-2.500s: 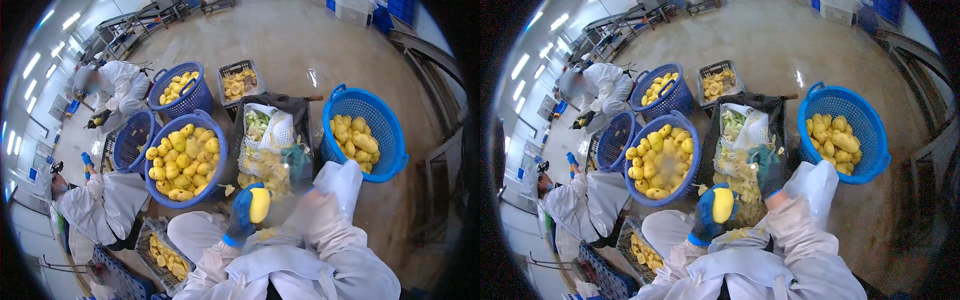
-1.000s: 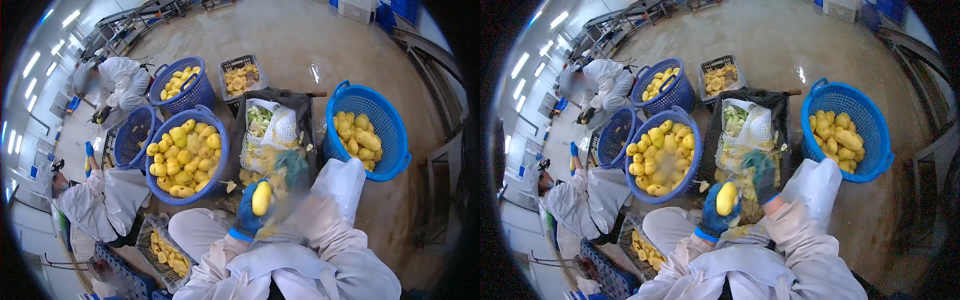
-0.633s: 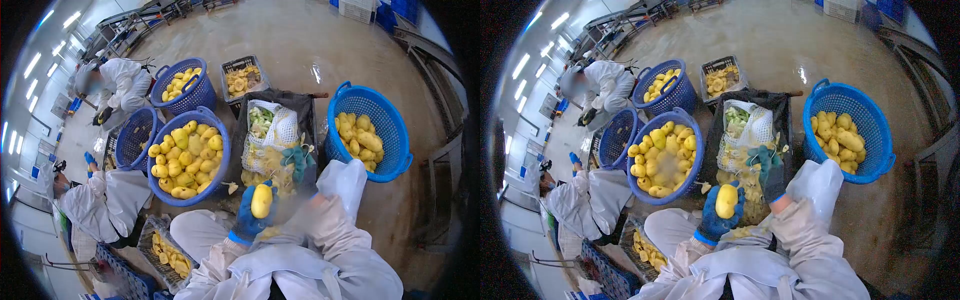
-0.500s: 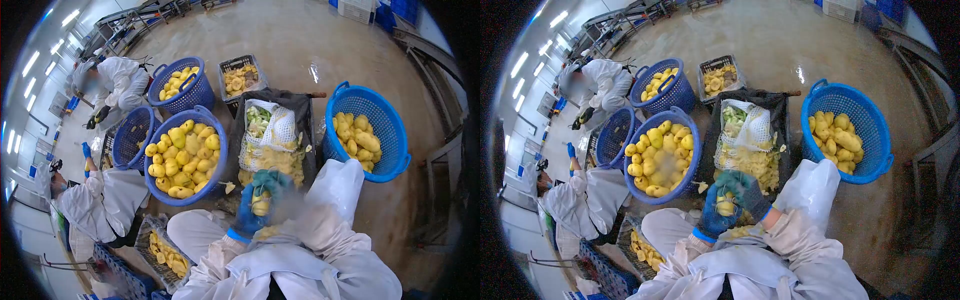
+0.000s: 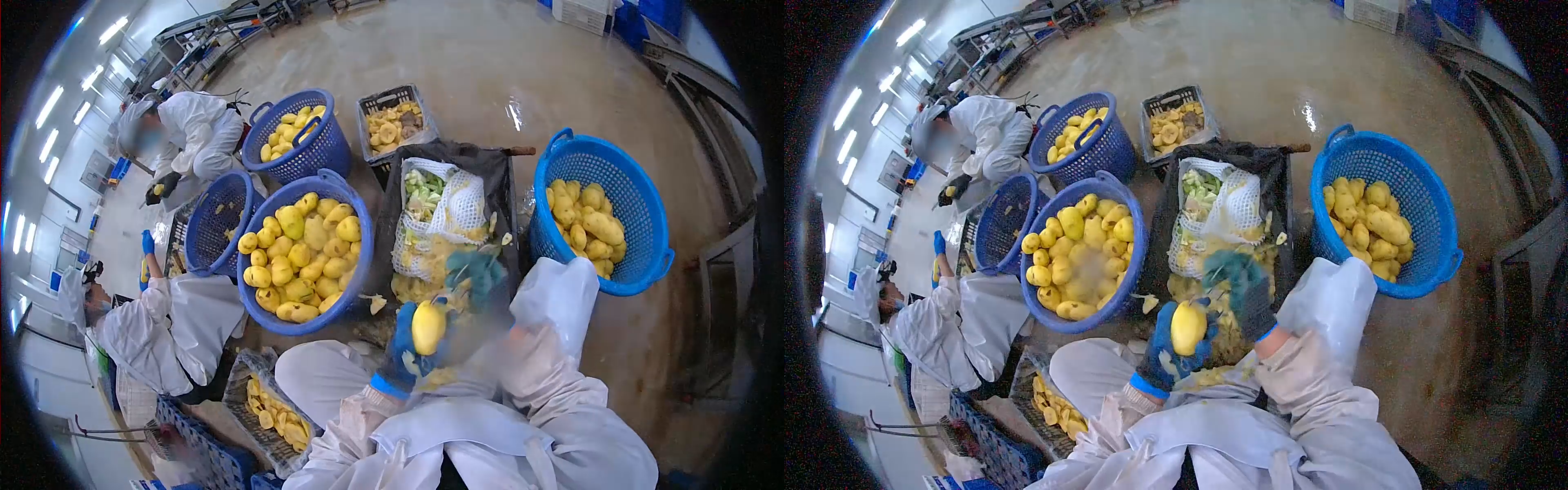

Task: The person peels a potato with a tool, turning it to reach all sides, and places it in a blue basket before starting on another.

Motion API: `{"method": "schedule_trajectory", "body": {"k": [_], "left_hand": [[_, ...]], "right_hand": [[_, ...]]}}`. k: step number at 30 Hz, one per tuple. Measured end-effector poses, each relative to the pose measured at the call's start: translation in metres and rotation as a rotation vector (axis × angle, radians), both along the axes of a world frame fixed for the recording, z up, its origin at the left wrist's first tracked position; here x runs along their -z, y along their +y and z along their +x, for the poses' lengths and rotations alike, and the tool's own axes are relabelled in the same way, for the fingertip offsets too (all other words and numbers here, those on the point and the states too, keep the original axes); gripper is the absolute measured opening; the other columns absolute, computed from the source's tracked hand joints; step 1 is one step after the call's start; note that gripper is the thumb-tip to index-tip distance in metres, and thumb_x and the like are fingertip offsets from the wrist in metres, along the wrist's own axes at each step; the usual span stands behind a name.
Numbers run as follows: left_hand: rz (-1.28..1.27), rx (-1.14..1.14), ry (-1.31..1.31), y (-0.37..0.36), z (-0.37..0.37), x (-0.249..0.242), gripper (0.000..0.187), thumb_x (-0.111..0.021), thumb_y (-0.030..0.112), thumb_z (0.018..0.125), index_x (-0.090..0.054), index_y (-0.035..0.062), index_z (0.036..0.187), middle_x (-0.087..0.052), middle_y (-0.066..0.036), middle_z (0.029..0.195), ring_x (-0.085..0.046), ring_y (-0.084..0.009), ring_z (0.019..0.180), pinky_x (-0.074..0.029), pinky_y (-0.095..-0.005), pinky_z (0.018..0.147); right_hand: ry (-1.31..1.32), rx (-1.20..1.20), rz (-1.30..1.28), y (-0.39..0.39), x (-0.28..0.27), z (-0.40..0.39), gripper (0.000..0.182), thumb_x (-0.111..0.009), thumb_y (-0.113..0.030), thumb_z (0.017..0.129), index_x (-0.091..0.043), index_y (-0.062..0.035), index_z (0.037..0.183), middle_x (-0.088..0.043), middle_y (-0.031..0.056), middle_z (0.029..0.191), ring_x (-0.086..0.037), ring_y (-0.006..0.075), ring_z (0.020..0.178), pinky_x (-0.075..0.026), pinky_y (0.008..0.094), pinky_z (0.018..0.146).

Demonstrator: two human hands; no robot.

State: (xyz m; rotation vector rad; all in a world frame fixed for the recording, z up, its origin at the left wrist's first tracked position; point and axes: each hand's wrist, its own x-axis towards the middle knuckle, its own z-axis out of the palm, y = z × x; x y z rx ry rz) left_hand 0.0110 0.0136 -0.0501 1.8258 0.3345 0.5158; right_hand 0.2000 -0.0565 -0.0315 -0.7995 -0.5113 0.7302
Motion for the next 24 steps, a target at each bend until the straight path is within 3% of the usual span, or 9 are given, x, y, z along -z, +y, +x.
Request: {"method": "schedule_trajectory", "body": {"k": [3,5,7,11,14,15,16,21,24], "left_hand": [[0.0,0.011,0.01,-0.007,0.008,-0.023,0.065,-0.066,-0.001,0.08,-0.03,0.0026,0.133,-0.054,-0.015,0.118,-0.062,-0.0223,0.096,-0.051,-0.0299,0.08],[-0.072,-0.037,-0.012,-0.005,0.001,0.005,0.069,-0.069,0.003,0.077,-0.031,0.0031,0.134,-0.053,-0.015,0.119,-0.062,-0.0223,0.096,-0.051,-0.0294,0.081],[0.062,-0.088,-0.034,-0.001,0.008,-0.014,0.072,-0.072,0.005,0.075,-0.031,0.0036,0.135,-0.052,-0.015,0.121,-0.062,-0.0221,0.096,-0.051,-0.029,0.08],[0.48,-0.204,-0.036,-0.007,0.02,-0.044,0.06,-0.066,0.014,0.084,-0.035,0.0033,0.134,-0.054,-0.013,0.119,-0.062,-0.0207,0.092,-0.052,-0.0276,0.075],[-0.308,-0.214,0.012,-0.007,0.015,-0.041,0.044,-0.05,0.025,0.095,-0.04,0.0017,0.132,-0.058,-0.011,0.11,-0.062,-0.0187,0.086,-0.051,-0.0259,0.068],[-0.43,-0.214,0.027,-0.006,0.015,-0.039,0.044,-0.045,0.029,0.097,-0.042,0.0012,0.131,-0.059,-0.011,0.107,-0.062,-0.0182,0.085,-0.051,-0.0254,0.066],[-0.552,-0.221,0.041,-0.005,0.016,-0.036,0.044,-0.04,0.032,0.1,-0.043,0.0008,0.131,-0.061,-0.01,0.104,-0.062,-0.0176,0.084,-0.051,-0.025,0.065],[-0.412,-0.32,0.035,-0.023,0.029,-0.087,0.048,-0.035,0.036,0.101,-0.044,0.0005,0.132,-0.062,-0.011,0.108,-0.061,-0.0164,0.083,-0.051,-0.0251,0.063],[0.455,-0.384,-0.026,-0.003,0.027,-0.055,0.05,-0.036,0.039,0.1,-0.044,0.0007,0.132,-0.06,-0.012,0.114,-0.061,-0.018,0.09,-0.051,-0.0266,0.066]], "right_hand": [[-0.144,-0.09,-0.105,0.003,-0.027,-0.027,0.024,-0.058,-0.022,0.092,-0.061,0.0009,0.096,-0.066,0.0086,0.086,-0.065,0.0175,0.075,-0.053,0.0314,0.067],[-0.391,0.189,-0.24,0.002,-0.01,0.003,0.023,-0.057,-0.021,0.093,-0.061,0.0015,0.097,-0.067,0.0095,0.089,-0.065,0.0174,0.074,-0.053,0.0317,0.066],[0.225,0.152,-0.011,0.007,-0.01,0.009,0.02,-0.056,-0.017,0.093,-0.061,0.002,0.097,-0.067,0.0093,0.089,-0.064,0.0169,0.072,-0.053,0.031,0.063],[-0.173,0.01,-0.147,0.01,-0.023,-0.023,0.018,-0.054,-0.016,0.094,-0.062,-0.0004,0.091,-0.066,0.0094,0.086,-0.064,0.0161,0.069,-0.052,0.0304,0.063],[-0.416,0.401,-0.193,0.012,-0.004,0.021,0.025,-0.05,-0.02,0.097,-0.064,0.0005,0.094,-0.067,0.0104,0.087,-0.063,0.0156,0.068,-0.051,0.03,0.064],[0.046,0.305,-0.202,0.012,-0.011,0.017,0.029,-0.048,-0.024,0.098,-0.064,0.0,0.093,-0.067,0.0101,0.087,-0.062,0.015,0.069,-0.05,0.0287,0.066],[0.037,0.285,-0.147,0.015,-0.006,0.005,0.03,-0.048,-0.025,0.098,-0.064,-0.0003,0.092,-0.067,0.0097,0.086,-0.062,0.0151,0.07,-0.05,0.0286,0.066],[0.176,0.164,-0.236,0.011,-0.015,0.001,0.036,-0.051,-0.033,0.097,-0.062,0.0003,0.096,-0.068,0.0089,0.086,-0.062,0.0144,0.07,-0.05,0.0283,0.066],[0.147,0.204,-0.259,0.016,-0.018,-0.007,0.036,-0.052,-0.035,0.097,-0.062,-0.0008,0.094,-0.067,0.0081,0.083,-0.061,0.0137,0.069,-0.05,0.0285,0.065]]}}
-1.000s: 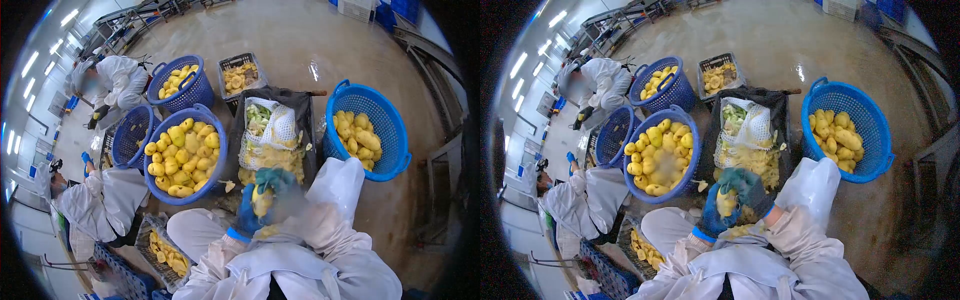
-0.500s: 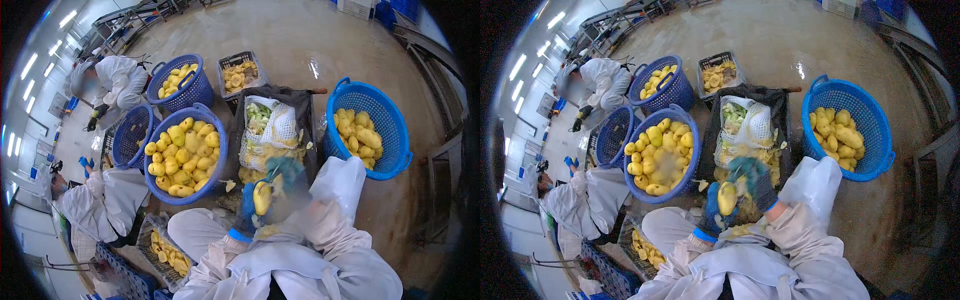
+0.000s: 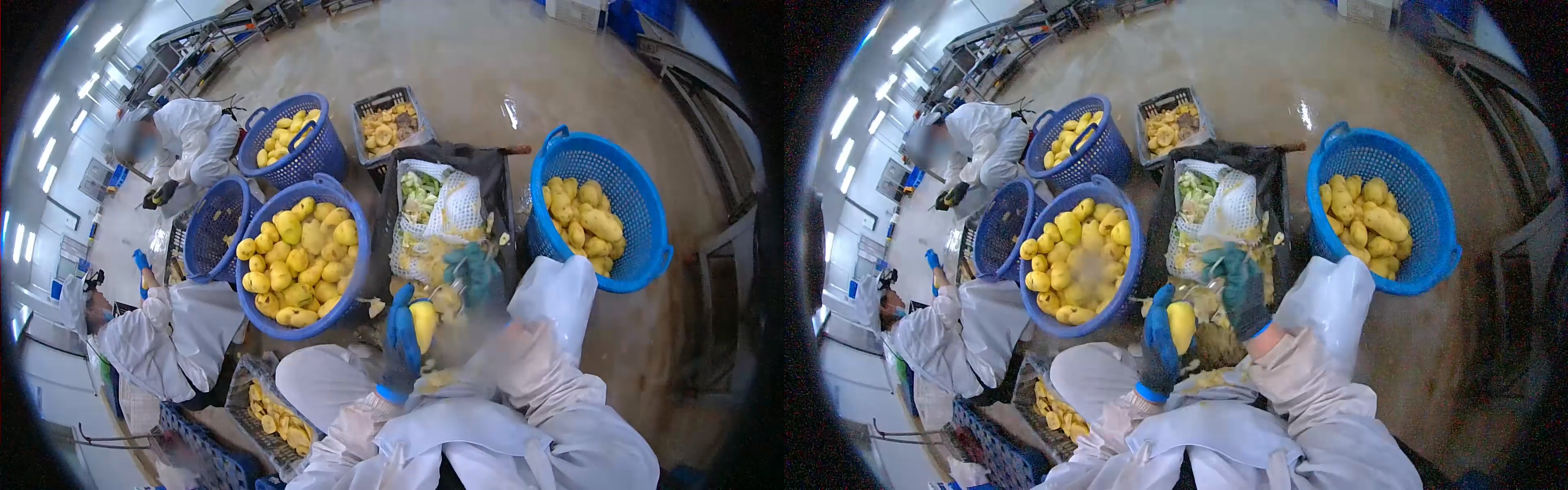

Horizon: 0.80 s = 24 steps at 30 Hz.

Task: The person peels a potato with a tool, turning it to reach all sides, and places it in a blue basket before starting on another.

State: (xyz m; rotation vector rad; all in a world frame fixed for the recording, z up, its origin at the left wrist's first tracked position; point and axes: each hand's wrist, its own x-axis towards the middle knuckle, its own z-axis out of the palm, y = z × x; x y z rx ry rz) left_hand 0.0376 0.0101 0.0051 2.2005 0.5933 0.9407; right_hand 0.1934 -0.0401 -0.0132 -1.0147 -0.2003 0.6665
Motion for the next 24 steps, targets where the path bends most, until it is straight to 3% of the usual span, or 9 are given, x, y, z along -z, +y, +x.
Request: {"method": "schedule_trajectory", "body": {"k": [2,4,7,10,14,16,18,20,24], "left_hand": [[0.247,0.002,-0.005,0.001,0.001,0.004,0.053,-0.037,0.041,0.099,-0.043,-0.0002,0.132,-0.058,-0.012,0.119,-0.06,-0.0207,0.097,-0.051,-0.0299,0.073],[-0.244,0.077,-0.113,-0.002,0.0,-0.001,0.054,-0.044,0.039,0.097,-0.042,-0.0022,0.132,-0.056,-0.014,0.123,-0.059,-0.0245,0.103,-0.05,-0.035,0.082],[-1.702,0.292,-0.448,-0.005,-0.011,-0.011,0.059,-0.056,0.037,0.092,-0.04,-0.0028,0.133,-0.055,-0.016,0.123,-0.057,-0.0282,0.107,-0.046,-0.0402,0.091],[0.141,0.133,-0.054,-0.005,-0.018,0.015,0.061,-0.061,0.036,0.089,-0.04,0.0009,0.134,-0.057,-0.013,0.118,-0.058,-0.023,0.104,-0.05,-0.0335,0.081],[-1.777,0.314,-0.448,-0.004,-0.011,-0.011,0.068,-0.072,0.021,0.082,-0.037,-0.0005,0.136,-0.058,-0.014,0.113,-0.059,-0.021,0.099,-0.051,-0.0332,0.08],[-0.988,0.309,-0.203,-0.008,-0.008,-0.025,0.063,-0.061,0.033,0.089,-0.036,0.0016,0.137,-0.058,-0.013,0.111,-0.06,-0.0209,0.094,-0.052,-0.032,0.076],[-0.789,0.287,-0.159,-0.011,-0.004,-0.021,0.062,-0.051,0.042,0.093,-0.036,0.0032,0.139,-0.059,-0.012,0.11,-0.061,-0.0205,0.09,-0.053,-0.0314,0.072],[-1.164,0.248,-0.3,-0.009,-0.007,-0.004,0.062,-0.044,0.047,0.096,-0.035,0.0044,0.14,-0.059,-0.013,0.111,-0.062,-0.02,0.089,-0.054,-0.0314,0.07],[-0.881,0.158,-0.298,-0.011,-0.012,-0.001,0.065,-0.048,0.045,0.094,-0.031,0.0045,0.142,-0.058,-0.013,0.113,-0.062,-0.0209,0.091,-0.056,-0.0332,0.069]], "right_hand": [[-0.072,-0.117,-0.039,-0.004,-0.024,-0.017,0.036,-0.051,-0.035,0.097,-0.062,-0.0017,0.091,-0.066,0.0074,0.079,-0.06,0.0137,0.066,-0.05,0.0287,0.063],[-0.248,0.004,-0.026,-0.001,0.003,0.003,0.04,-0.046,-0.037,0.099,-0.063,-0.0019,0.09,-0.066,0.0079,0.079,-0.061,0.015,0.064,-0.05,0.0307,0.062],[-0.123,0.051,-0.069,-0.009,-0.015,0.014,0.042,-0.043,-0.038,0.099,-0.064,-0.0017,0.09,-0.067,0.0089,0.083,-0.062,0.0173,0.066,-0.051,0.0327,0.063],[-0.187,-0.147,0.184,-0.004,-0.016,-0.015,0.04,-0.045,-0.036,0.099,-0.063,-0.0014,0.09,-0.066,0.0085,0.08,-0.063,0.017,0.067,-0.052,0.0325,0.063],[0.007,0.044,-0.004,0.001,-0.002,0.016,0.037,-0.049,-0.035,0.097,-0.061,-0.0001,0.097,-0.067,0.0096,0.085,-0.063,0.0187,0.068,-0.053,0.0336,0.064],[0.035,-0.039,0.095,0.0,0.003,0.006,0.036,-0.05,-0.035,0.097,-0.062,0.0,0.096,-0.067,0.0093,0.084,-0.063,0.0181,0.069,-0.052,0.0336,0.065],[0.039,-0.157,0.096,-0.004,-0.027,-0.018,0.037,-0.05,-0.035,0.097,-0.062,-0.0003,0.093,-0.066,0.0085,0.081,-0.062,0.0169,0.069,-0.052,0.033,0.065],[0.062,-0.073,0.082,0.006,0.004,0.002,0.041,-0.051,-0.04,0.096,-0.062,-0.0006,0.093,-0.065,0.0079,0.08,-0.061,0.0149,0.07,-0.05,0.0307,0.065],[0.091,-0.07,-0.052,-0.003,-0.02,-0.003,0.045,-0.049,-0.042,0.096,-0.063,-0.0002,0.093,-0.065,0.0064,0.078,-0.059,0.0132,0.068,-0.048,0.0275,0.065]]}}
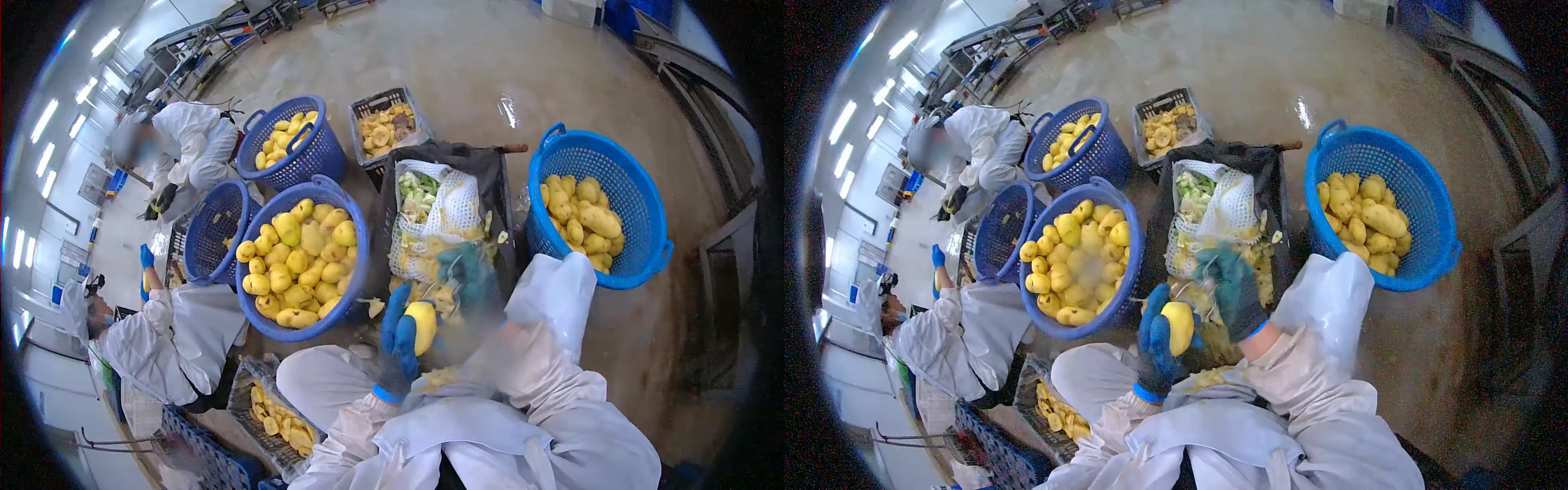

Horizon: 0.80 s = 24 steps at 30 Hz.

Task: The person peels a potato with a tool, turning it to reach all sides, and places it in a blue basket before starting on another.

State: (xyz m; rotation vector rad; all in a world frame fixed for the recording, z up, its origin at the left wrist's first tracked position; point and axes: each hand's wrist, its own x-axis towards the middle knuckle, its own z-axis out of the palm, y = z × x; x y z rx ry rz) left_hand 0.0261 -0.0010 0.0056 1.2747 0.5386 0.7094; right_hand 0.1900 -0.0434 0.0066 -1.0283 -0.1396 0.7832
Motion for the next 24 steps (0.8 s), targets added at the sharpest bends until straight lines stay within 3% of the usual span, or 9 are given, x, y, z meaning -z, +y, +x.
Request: {"method": "schedule_trajectory", "body": {"k": [6,9,11,13,15,16,18,20,24], "left_hand": [[0.026,-0.012,0.007,0.001,-0.001,-0.009,0.068,-0.046,0.048,0.095,-0.027,0.0055,0.144,-0.057,-0.014,0.116,-0.062,-0.0226,0.096,-0.056,-0.0331,0.069],[-0.007,-0.017,-0.003,-0.007,0.006,-0.03,0.066,-0.041,0.05,0.096,-0.029,0.0055,0.143,-0.057,-0.013,0.115,-0.061,-0.02,0.093,-0.055,-0.0334,0.07],[-0.362,0.034,-0.075,-0.005,0.008,-0.024,0.064,-0.041,0.05,0.096,-0.032,0.0067,0.141,-0.058,-0.012,0.115,-0.061,-0.0204,0.093,-0.055,-0.0333,0.074],[-0.633,0.053,-0.118,0.003,0.005,-0.007,0.058,-0.039,0.051,0.096,-0.037,0.0106,0.138,-0.057,-0.011,0.116,-0.06,-0.0226,0.095,-0.052,-0.033,0.081],[0.265,-0.06,0.115,0.002,-0.003,0.019,0.052,-0.047,0.04,0.096,-0.037,0.0098,0.137,-0.056,-0.012,0.118,-0.06,-0.0227,0.099,-0.052,-0.0343,0.084],[0.197,-0.026,0.094,0.005,-0.004,0.03,0.052,-0.053,0.028,0.092,-0.035,0.0075,0.137,-0.055,-0.013,0.12,-0.059,-0.0226,0.102,-0.051,-0.0351,0.086],[0.058,0.035,0.057,0.012,-0.007,0.051,0.062,-0.064,0.003,0.084,-0.03,0.0029,0.137,-0.052,-0.017,0.124,-0.057,-0.0224,0.108,-0.049,-0.0368,0.09],[0.754,-0.004,0.21,0.0,-0.002,0.01,0.07,-0.065,-0.009,0.078,-0.028,0.0013,0.137,-0.05,-0.019,0.125,-0.056,-0.0223,0.11,-0.048,-0.0362,0.091],[-0.096,0.125,-0.151,-0.008,0.005,-0.011,0.065,-0.066,-0.006,0.079,-0.031,-0.0004,0.133,-0.05,-0.018,0.123,-0.056,-0.0228,0.109,-0.05,-0.0326,0.088]], "right_hand": [[0.067,0.103,0.085,0.008,0.01,0.004,0.046,-0.047,-0.041,0.097,-0.064,0.0015,0.093,-0.064,0.0055,0.076,-0.058,0.0128,0.068,-0.047,0.0266,0.066],[-0.242,-0.035,-0.085,0.0,-0.012,-0.011,0.034,-0.047,-0.031,0.098,-0.064,-0.0013,0.093,-0.062,0.0049,0.076,-0.058,0.0134,0.071,-0.048,0.028,0.069],[-0.413,0.101,0.037,0.017,0.05,0.001,0.024,-0.049,-0.021,0.096,-0.064,-0.0033,0.095,-0.065,0.0059,0.082,-0.059,0.0144,0.071,-0.05,0.029,0.07],[-0.159,0.056,0.232,0.006,0.031,0.008,0.024,-0.049,-0.02,0.096,-0.064,-0.002,0.096,-0.066,0.0073,0.085,-0.061,0.0154,0.073,-0.05,0.0296,0.071],[-0.283,-0.032,0.193,-0.002,0.033,-0.001,0.029,-0.048,-0.025,0.098,-0.063,-0.0002,0.096,-0.067,0.0083,0.087,-0.063,0.0164,0.075,-0.051,0.0306,0.072],[-0.541,-0.068,0.078,-0.003,0.024,-0.011,0.035,-0.047,-0.03,0.098,-0.063,0.001,0.095,-0.067,0.0087,0.087,-0.064,0.0168,0.077,-0.052,0.0313,0.073],[-0.346,-0.262,0.194,-0.008,-0.003,-0.031,0.035,-0.046,-0.03,0.099,-0.062,0.0011,0.097,-0.067,0.0092,0.087,-0.065,0.0183,0.08,-0.052,0.032,0.073],[-0.548,-0.051,0.192,0.012,0.043,0.01,0.047,-0.035,-0.036,0.102,-0.062,0.0011,0.098,-0.067,0.0119,0.085,-0.065,0.0217,0.081,-0.052,0.033,0.075],[-0.436,-0.027,0.133,-0.001,0.009,0.018,0.05,-0.035,-0.04,0.101,-0.063,0.0008,0.095,-0.066,0.0125,0.091,-0.065,0.0215,0.082,-0.052,0.0343,0.074]]}}
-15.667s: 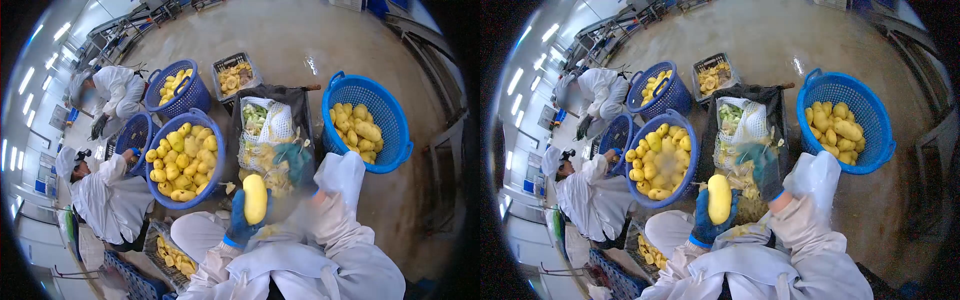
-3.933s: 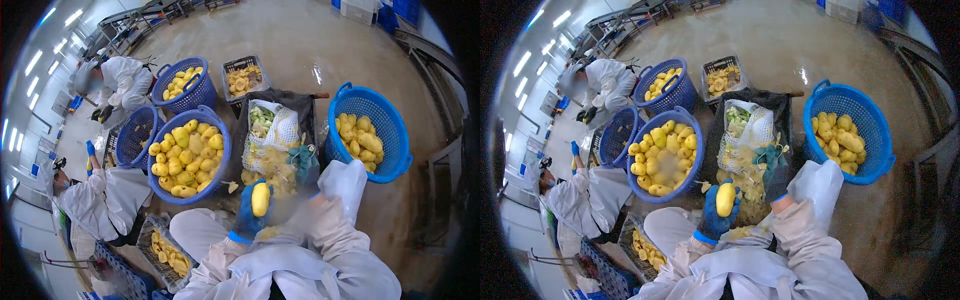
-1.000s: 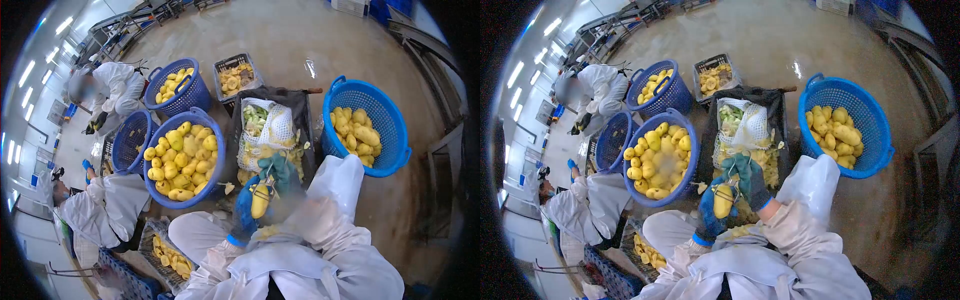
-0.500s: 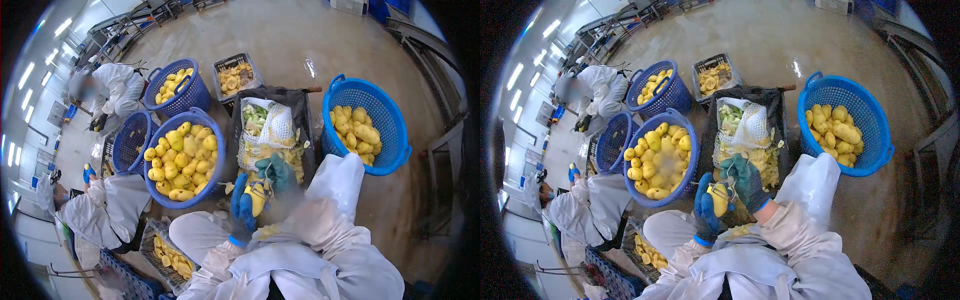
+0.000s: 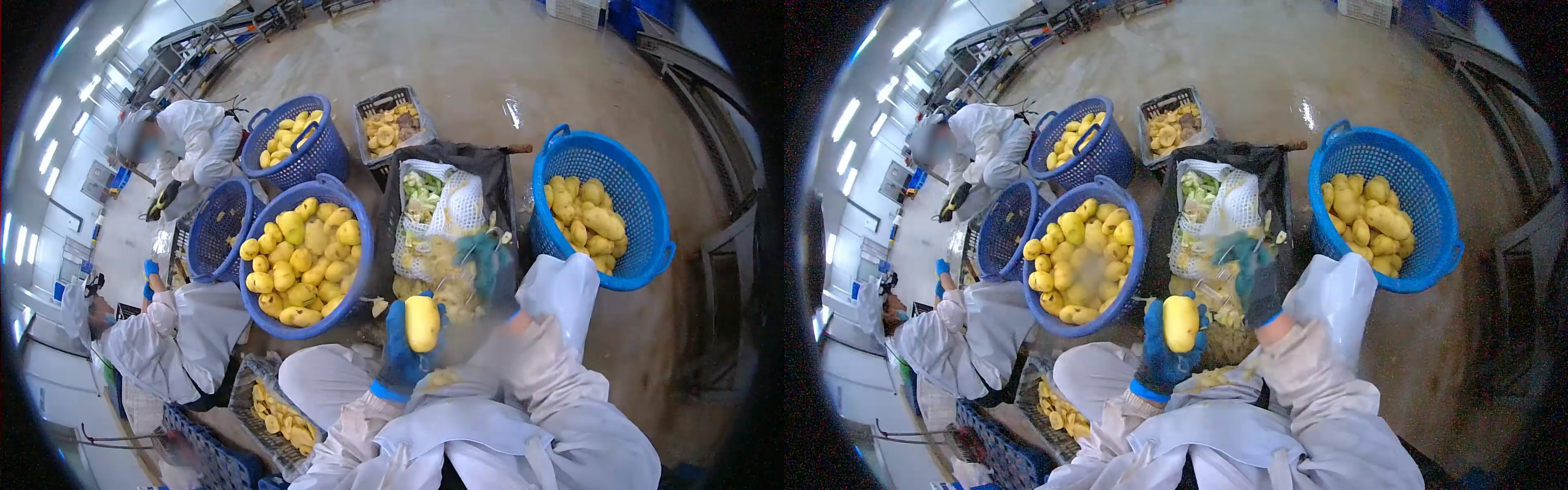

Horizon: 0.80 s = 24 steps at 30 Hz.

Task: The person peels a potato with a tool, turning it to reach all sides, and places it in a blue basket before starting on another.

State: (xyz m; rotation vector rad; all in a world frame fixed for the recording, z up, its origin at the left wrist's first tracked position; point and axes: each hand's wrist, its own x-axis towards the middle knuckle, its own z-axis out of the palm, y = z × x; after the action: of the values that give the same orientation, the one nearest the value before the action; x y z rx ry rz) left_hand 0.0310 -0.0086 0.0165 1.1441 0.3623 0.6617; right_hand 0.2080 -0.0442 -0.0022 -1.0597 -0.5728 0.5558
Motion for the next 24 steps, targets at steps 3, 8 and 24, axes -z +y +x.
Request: {"method": "schedule_trajectory", "body": {"k": [3,8,24], "left_hand": [[-0.414,0.07,-0.164,0.008,-0.001,0.015,0.066,-0.067,-0.005,0.078,-0.031,-0.0009,0.133,-0.051,-0.018,0.121,-0.057,-0.0232,0.107,-0.05,-0.0336,0.087],[-0.132,-0.098,0.067,0.0,0.0,-0.001,0.067,-0.071,-0.002,0.074,-0.035,-0.0005,0.131,-0.053,-0.016,0.113,-0.057,-0.0228,0.102,-0.05,-0.0343,0.086],[0.443,0.031,0.285,0.018,-0.003,-0.002,0.048,-0.042,0.043,0.097,-0.046,0.0092,0.131,-0.058,-0.01,0.117,-0.058,-0.0215,0.103,-0.052,-0.0314,0.082]], "right_hand": [[-0.247,-0.09,-0.062,-0.01,-0.013,-0.04,0.044,-0.04,-0.036,0.1,-0.063,0.0004,0.096,-0.067,0.0118,0.09,-0.065,0.0204,0.08,-0.051,0.0335,0.072],[-0.227,0.141,-0.139,-0.002,0.023,0.001,0.044,-0.04,-0.037,0.1,-0.063,0.0,0.096,-0.066,0.0095,0.087,-0.064,0.0177,0.077,-0.05,0.0315,0.071],[0.113,0.013,0.007,0.01,0.034,-0.002,0.034,-0.042,-0.026,0.099,-0.062,0.0012,0.095,-0.066,0.0091,0.082,-0.064,0.0176,0.073,-0.051,0.0319,0.07]]}}
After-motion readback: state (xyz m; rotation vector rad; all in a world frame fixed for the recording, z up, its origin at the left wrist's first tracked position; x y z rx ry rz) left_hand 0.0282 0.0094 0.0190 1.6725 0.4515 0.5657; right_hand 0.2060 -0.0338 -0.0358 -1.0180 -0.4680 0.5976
